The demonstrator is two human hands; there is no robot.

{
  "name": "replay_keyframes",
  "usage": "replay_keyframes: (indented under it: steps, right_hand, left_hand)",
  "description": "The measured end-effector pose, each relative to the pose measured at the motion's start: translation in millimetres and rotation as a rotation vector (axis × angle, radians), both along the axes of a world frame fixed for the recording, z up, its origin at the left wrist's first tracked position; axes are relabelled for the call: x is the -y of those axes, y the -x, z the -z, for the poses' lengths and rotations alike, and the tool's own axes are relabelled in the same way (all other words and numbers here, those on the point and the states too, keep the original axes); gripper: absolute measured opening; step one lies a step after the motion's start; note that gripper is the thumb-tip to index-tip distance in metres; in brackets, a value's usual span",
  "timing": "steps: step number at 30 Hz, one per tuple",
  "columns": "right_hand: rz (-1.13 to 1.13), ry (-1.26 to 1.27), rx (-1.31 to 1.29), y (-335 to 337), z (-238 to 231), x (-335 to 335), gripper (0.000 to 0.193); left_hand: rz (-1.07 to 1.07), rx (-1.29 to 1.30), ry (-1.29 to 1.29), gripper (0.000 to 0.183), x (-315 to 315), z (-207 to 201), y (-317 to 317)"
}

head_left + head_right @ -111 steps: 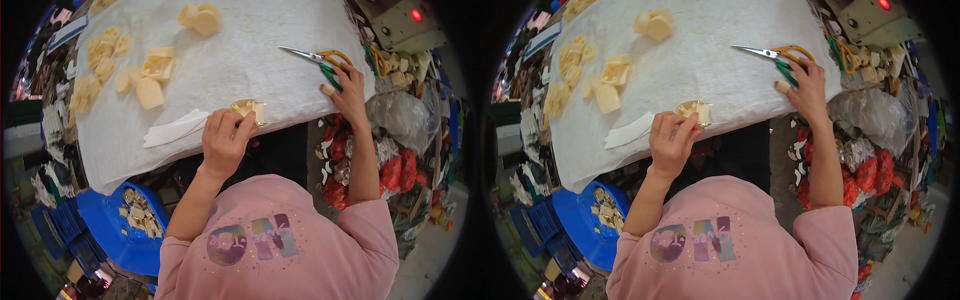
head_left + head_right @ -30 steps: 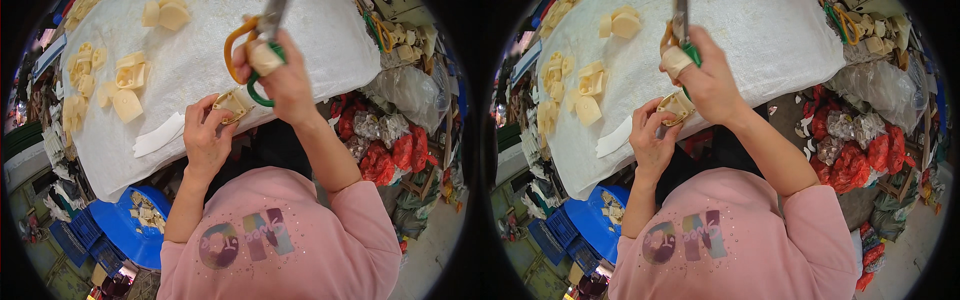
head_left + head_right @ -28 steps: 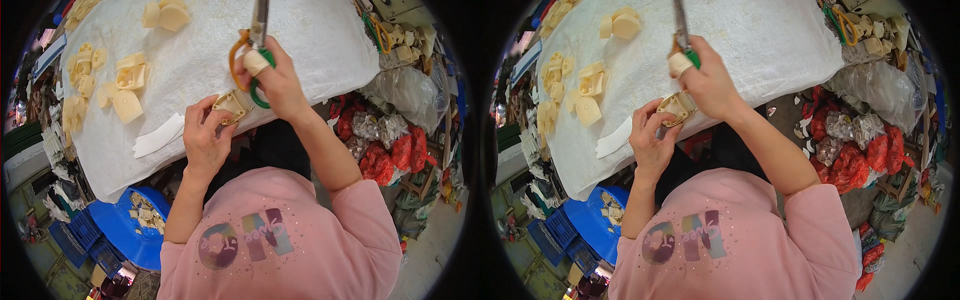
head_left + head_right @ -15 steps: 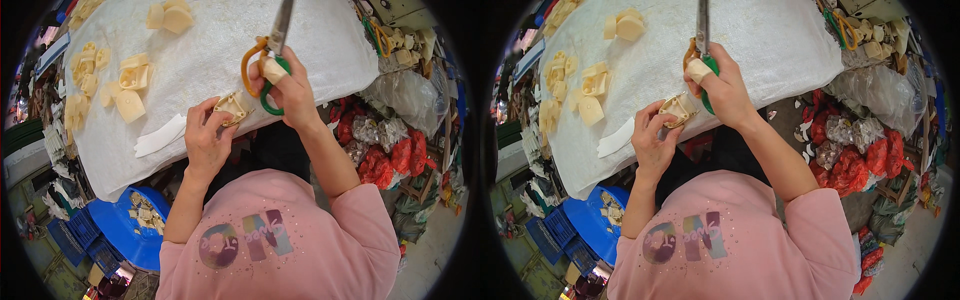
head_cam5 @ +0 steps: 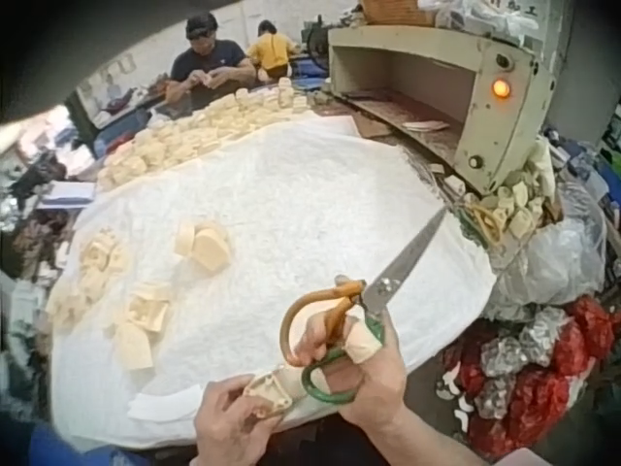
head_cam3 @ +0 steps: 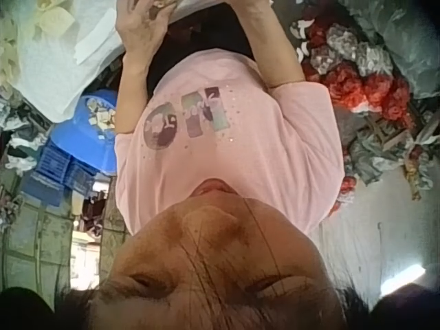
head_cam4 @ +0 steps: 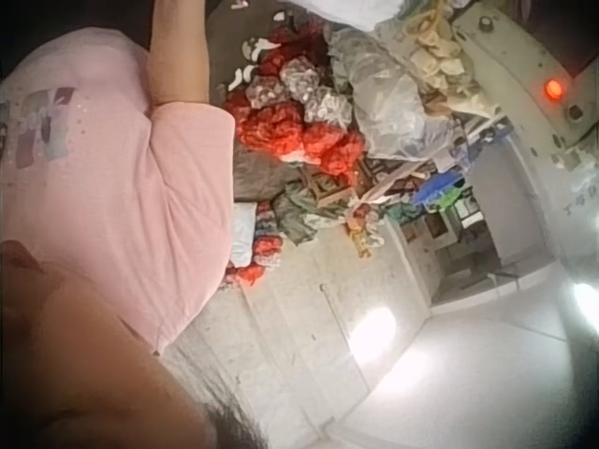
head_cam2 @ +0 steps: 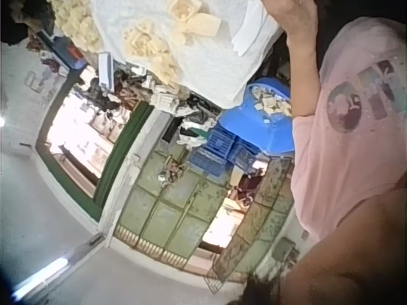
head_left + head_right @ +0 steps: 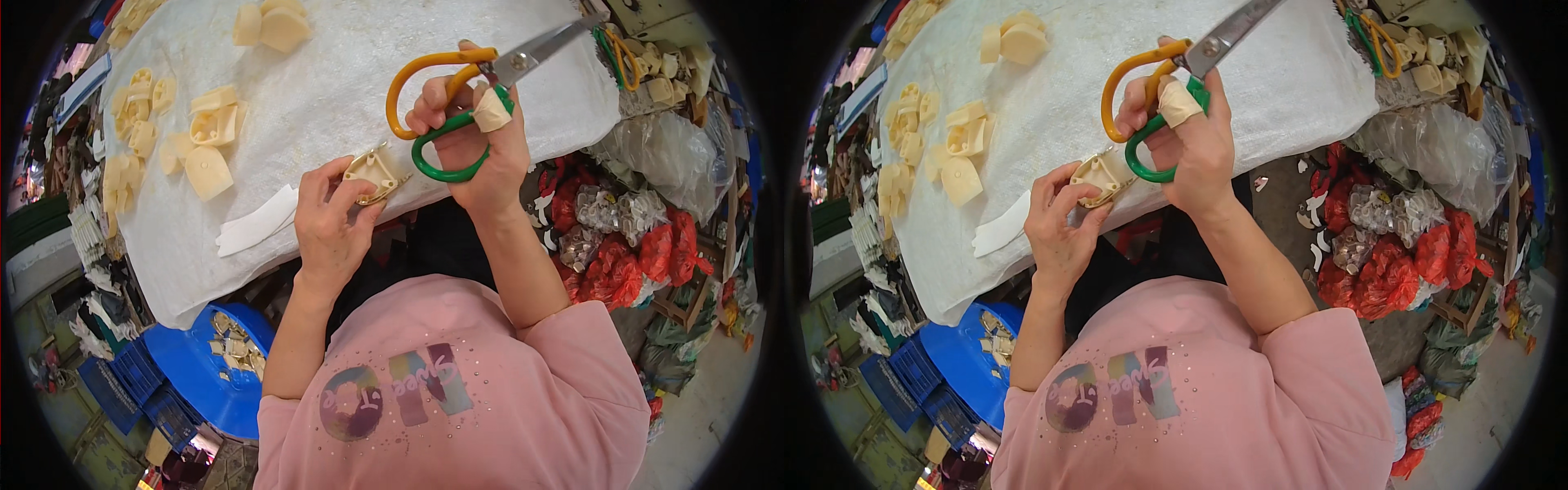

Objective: The recorder is assembling and trimming small beige plastic or rubber shoe components, fitting pieces together and using scissors to trim excess material.

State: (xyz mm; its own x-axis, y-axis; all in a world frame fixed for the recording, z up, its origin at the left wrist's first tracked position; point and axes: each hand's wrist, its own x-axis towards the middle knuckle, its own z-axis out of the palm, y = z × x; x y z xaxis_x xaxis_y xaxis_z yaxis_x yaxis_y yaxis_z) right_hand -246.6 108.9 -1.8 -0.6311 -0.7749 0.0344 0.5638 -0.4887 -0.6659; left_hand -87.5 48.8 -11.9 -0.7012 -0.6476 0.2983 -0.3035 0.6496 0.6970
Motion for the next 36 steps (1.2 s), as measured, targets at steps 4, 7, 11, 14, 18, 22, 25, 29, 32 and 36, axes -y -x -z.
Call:
replay_keyframes:
  steps: [4, 7, 11, 14, 18, 22, 25, 29, 32, 36]
  right_hand:
    - [-0.116, -0.087, -0.005, -11, 14, 4, 0.042]
    - [-0.130, -0.069, 0.038, -11, 14, 7, 0.026]
    - [-0.004, -0.295, -0.369, 23, 5, -12, 0.042]
    - [0.081, -0.642, -0.826, 81, 4, -34, 0.041]
    - [0.263, -1.063, -1.767, 137, 22, -46, 0.052]
    - [0.443, -1.220, -2.121, 169, 28, -60, 0.045]
    - [0.536, -1.085, -2.028, 158, 19, -41, 0.040]
    - [0.339, -0.700, -1.627, 100, 13, -8, 0.032]
    - [0.083, -0.557, -1.586, 22, 2, 12, 0.022]
    - [-0.269, -0.192, -1.662, -76, -3, 40, 0.030]
  left_hand:
    - [-0.026, -0.031, -0.016, 0.027, 0, 2, -2]
    - [-0.063, -0.037, 0.040, 0.027, 4, 8, -8]
    - [-0.013, -0.173, 0.000, 0.027, -3, 16, -18]
    - [-0.095, -0.346, -0.082, 0.033, -14, 6, -43]
    - [-0.499, -0.288, 0.168, 0.043, -8, -5, -122]
    - [-1.049, -0.211, 0.017, 0.047, -9, 34, -218]
    - [-1.368, -0.295, -0.132, 0.045, -19, 78, -303]
    - [-1.635, -0.104, -0.132, 0.046, -31, 101, -356]
    - [-1.602, -0.126, 0.000, 0.042, -22, 93, -331]
    - [-1.219, -0.333, -0.010, 0.037, -7, 45, -258]
